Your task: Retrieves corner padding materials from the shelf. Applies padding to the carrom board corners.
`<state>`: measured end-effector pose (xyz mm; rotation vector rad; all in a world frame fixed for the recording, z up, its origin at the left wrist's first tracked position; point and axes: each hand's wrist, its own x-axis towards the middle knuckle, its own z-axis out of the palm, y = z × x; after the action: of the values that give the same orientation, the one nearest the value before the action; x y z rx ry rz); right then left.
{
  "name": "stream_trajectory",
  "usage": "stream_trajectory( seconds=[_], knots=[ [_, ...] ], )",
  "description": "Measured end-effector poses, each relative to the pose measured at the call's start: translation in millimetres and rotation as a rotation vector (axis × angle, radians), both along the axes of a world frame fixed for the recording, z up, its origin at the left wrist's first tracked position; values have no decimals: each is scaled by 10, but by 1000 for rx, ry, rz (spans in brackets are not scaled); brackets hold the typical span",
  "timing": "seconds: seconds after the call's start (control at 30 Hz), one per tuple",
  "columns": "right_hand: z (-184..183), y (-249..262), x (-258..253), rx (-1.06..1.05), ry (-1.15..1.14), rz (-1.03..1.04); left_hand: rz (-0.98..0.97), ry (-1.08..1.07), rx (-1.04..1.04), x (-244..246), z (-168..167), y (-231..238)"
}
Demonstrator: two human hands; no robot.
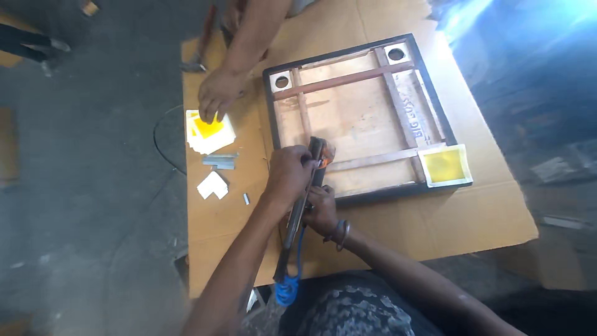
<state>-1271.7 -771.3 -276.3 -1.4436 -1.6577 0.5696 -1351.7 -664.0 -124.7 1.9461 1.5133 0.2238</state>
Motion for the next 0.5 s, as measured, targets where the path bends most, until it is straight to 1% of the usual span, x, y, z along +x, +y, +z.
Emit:
stream_trajectory(
  seconds=[0.07,0.1,0.13,0.17,0.2,0.27,0.3,0.33,0.4,0.47,0.5],
  knots=[
    [9,8,5,-37,38,8,122,-191,35,-105,-141,35],
    [13,12,16,-49,41,19,202,-267,86,-253,-254,27],
    [21,13,28,-53,39,29,283,-288,172,-467,-395,-14],
    [40,8,44,-58,45,45,358,-238,259,-729,-547,-92],
    [47,-2,50,-52,45,53,429,-133,296,-1005,-703,-206],
    [38,-11,48,-36,46,60,530,75,152,-1451,-998,-414],
    [26,-19,49,-28,45,56,556,120,77,-1562,-1126,-509],
    [11,-8,46,-18,45,45,562,142,43,-1600,-1227,-564],
    [13,-14,43,-28,47,41,537,184,80,-1558,-1393,-604],
    [34,-28,32,-33,38,36,518,254,94,-1501,-1487,-571],
    [48,-28,30,-43,40,36,510,287,65,-1489,-1492,-543]
  ],
)
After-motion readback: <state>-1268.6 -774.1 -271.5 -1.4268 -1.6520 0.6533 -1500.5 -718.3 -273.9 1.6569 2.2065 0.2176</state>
